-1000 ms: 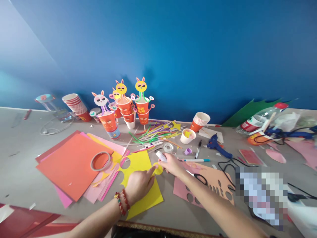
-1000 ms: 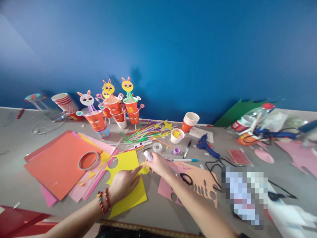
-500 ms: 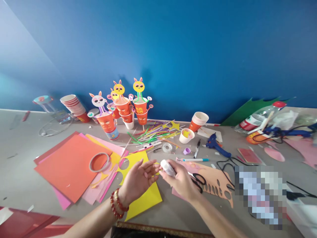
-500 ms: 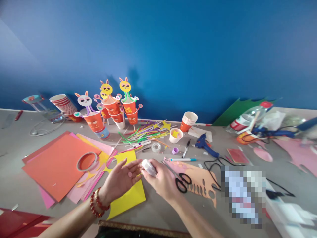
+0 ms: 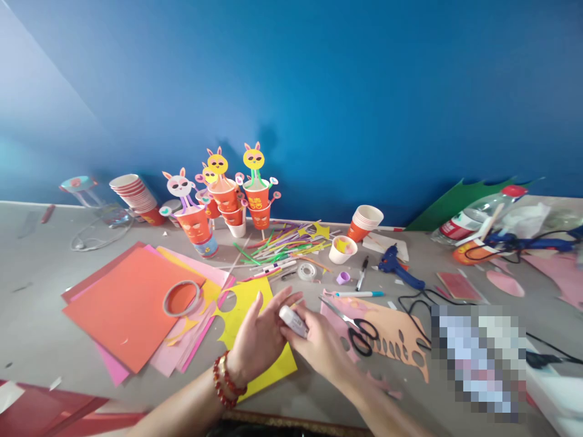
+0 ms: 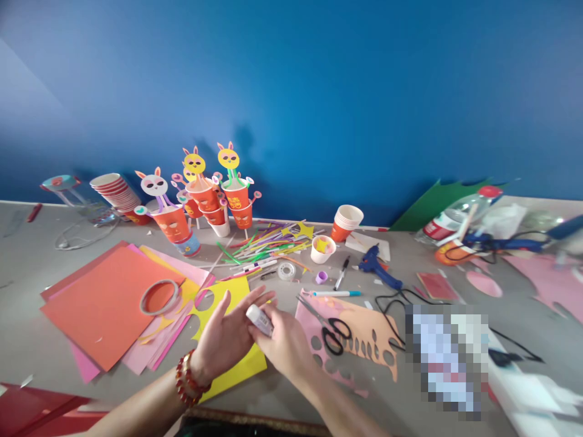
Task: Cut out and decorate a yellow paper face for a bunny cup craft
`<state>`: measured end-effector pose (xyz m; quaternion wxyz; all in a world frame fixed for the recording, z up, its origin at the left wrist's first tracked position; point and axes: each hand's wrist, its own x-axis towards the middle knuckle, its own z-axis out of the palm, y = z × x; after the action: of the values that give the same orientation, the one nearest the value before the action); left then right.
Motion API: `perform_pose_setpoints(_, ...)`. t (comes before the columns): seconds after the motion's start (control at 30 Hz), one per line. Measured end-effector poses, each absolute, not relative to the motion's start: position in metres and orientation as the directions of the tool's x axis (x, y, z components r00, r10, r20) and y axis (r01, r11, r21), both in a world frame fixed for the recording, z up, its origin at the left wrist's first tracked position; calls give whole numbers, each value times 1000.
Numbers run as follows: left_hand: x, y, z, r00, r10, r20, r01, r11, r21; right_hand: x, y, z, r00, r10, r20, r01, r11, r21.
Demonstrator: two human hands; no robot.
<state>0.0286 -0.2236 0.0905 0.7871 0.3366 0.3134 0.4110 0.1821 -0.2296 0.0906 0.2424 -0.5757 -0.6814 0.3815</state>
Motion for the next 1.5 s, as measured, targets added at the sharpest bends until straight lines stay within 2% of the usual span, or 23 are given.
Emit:
perform_pose_setpoints(0.1,29,-225,88,446,874,-191,-405,388,828,183,-228,90,-244,963,-117,496,20,-868)
perform_pose_setpoints(0.17,27,-228,86,403,904,-140,-346,292,892,185,-227,92,-251,956,-152,398,-41,-917)
perform_pose_setpoints(0.27,21,-233,84,297,955,23,-176,31,984,188,-227,97,-206,950,-235,312,-164,-936)
perform_pose_setpoints(0.33,18,-237,83,251,960,125,7,-130,991,190,-227,100,-168,950,-262,288,-207,-935)
perform_pose_setpoints(0.4,17,-238,82,223,958,183,135,-216,967,191,-228,102,-163,953,-257,260,-210,-942)
perform_pose_setpoints(0.57,16,-233,88,116,942,316,190,-333,924,192,-232,102,-221,953,-210,168,-174,-970)
perform_pose_setpoints(0.7,15,-228,106,86,837,541,299,-540,787,191,-238,99,-275,946,-171,110,-145,-983)
perform_pose_setpoints(0.83,18,-226,118,192,722,665,358,-682,638,189,-241,96,-305,941,-146,65,-132,-989)
perform_pose_setpoints(0.97,20,-228,116,271,654,706,368,-748,552,188,-242,92,-309,944,-118,22,-117,-993)
perform_pose_setpoints(1.2,12,-234,117,350,644,680,314,-765,563,189,-245,86,-332,939,-85,-22,-98,-995)
perform_pose_setpoints(1.5,9,-233,114,431,597,677,384,-800,461,191,-244,88,-304,951,-52,121,-16,-993)
